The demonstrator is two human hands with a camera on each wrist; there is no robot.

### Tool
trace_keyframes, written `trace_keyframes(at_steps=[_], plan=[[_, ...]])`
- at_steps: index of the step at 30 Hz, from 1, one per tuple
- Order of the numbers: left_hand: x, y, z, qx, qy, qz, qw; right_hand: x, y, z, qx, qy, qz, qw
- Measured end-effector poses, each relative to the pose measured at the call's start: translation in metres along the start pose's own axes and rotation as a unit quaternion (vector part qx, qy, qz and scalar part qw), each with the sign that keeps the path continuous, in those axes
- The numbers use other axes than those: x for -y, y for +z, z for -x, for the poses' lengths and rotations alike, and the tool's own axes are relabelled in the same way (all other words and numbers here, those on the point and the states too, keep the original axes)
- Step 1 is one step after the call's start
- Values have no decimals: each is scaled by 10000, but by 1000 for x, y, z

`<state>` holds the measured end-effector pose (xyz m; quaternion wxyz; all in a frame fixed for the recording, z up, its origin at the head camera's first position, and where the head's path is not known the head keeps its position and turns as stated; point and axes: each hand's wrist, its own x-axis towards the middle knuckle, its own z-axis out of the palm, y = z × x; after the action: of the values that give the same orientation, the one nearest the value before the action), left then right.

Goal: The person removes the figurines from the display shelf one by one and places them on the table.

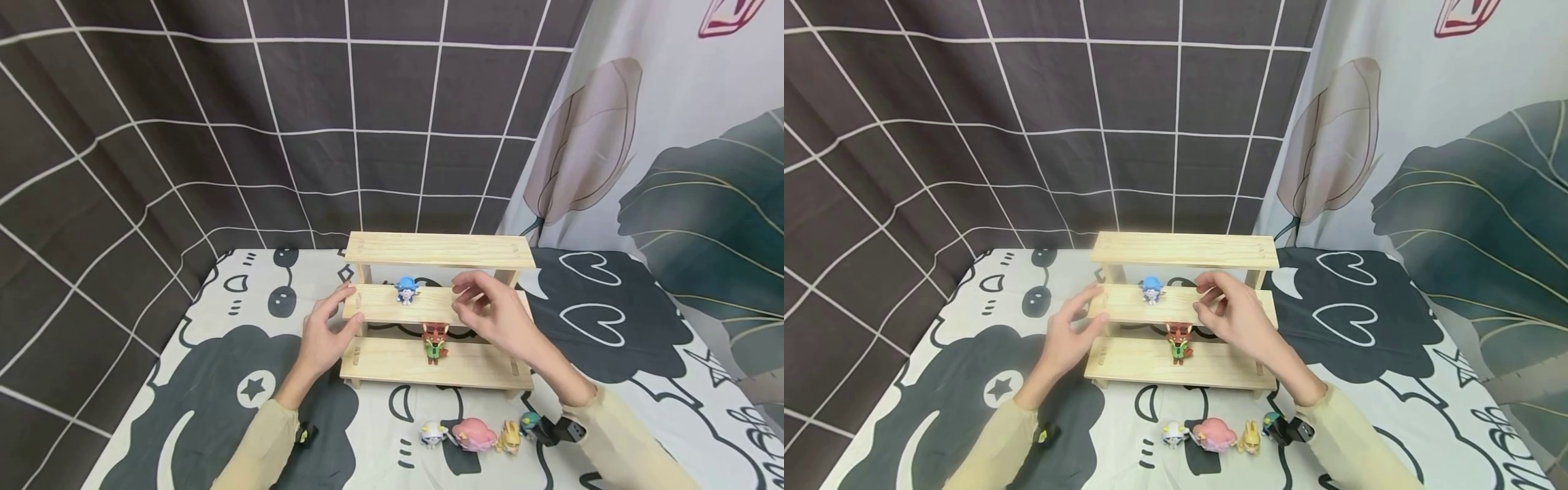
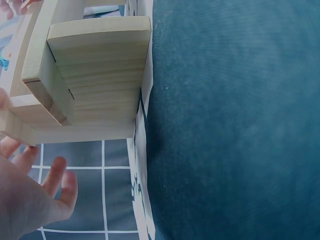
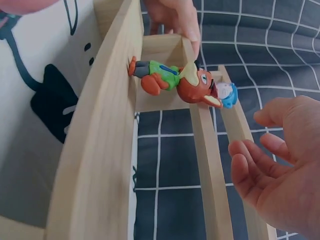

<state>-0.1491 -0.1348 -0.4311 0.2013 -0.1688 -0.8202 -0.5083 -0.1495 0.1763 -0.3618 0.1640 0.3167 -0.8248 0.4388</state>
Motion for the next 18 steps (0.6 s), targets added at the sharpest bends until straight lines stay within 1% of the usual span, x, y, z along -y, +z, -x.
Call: trace_keyframes(at_steps=[4,10,18], plan=[[0,0,0,1,-27,18,10000,-2,5,-8,82,-16,-7,10000],[1,0,-1,-6,-17,43,10000,-3,13,-18,118,-223,10,9997],[2,0,0,-15,9,36,10000,1,20,-29,393,-85,66,9992]])
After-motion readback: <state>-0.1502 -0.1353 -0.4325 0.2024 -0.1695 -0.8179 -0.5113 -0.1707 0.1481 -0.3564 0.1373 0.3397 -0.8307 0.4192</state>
